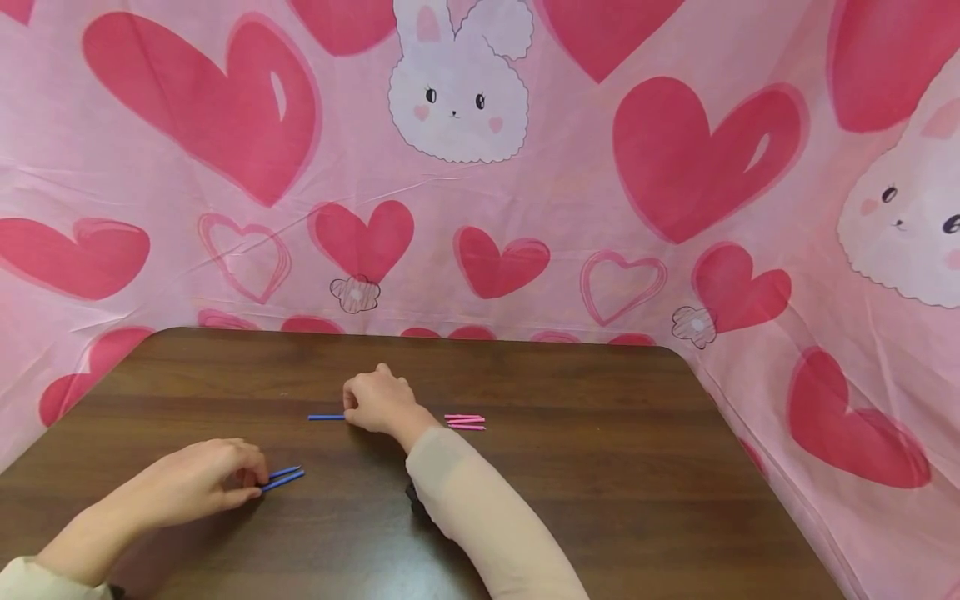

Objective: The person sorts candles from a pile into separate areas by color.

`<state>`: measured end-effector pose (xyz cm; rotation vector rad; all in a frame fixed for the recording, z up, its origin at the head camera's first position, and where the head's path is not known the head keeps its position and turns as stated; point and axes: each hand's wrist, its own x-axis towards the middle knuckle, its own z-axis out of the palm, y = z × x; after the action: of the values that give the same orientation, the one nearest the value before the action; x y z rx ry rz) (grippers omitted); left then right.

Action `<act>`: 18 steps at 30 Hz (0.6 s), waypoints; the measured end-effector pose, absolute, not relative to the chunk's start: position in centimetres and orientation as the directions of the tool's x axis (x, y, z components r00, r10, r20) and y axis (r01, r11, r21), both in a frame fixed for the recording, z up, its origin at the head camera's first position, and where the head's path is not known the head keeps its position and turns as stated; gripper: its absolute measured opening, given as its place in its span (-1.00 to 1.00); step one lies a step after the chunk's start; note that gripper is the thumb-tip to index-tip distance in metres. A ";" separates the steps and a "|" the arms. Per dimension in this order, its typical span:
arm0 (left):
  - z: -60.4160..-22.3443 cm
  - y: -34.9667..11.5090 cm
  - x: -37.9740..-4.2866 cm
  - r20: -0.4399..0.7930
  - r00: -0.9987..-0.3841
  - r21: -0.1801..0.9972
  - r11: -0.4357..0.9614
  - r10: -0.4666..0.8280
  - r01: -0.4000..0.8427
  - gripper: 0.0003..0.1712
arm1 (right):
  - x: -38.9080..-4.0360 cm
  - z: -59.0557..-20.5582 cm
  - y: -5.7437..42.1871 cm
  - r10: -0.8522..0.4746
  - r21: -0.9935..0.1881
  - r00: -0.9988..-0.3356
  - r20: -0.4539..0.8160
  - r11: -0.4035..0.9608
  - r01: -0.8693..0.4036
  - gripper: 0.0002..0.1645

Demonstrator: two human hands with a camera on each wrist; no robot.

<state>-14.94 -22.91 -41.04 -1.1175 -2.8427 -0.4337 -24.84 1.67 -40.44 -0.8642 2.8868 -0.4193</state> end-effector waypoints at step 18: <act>-41.0 -22.4 -14.9 0.117 -0.756 0.196 0.731 0.644 0.653 -0.73 | -20.8 -39.7 1.7 -0.694 -0.226 -0.718 0.055 0.692 -0.686 -0.95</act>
<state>-14.86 -22.44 -41.03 -1.0813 -2.8842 -0.3512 -20.83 1.65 -39.71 -1.1653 2.8574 -0.3594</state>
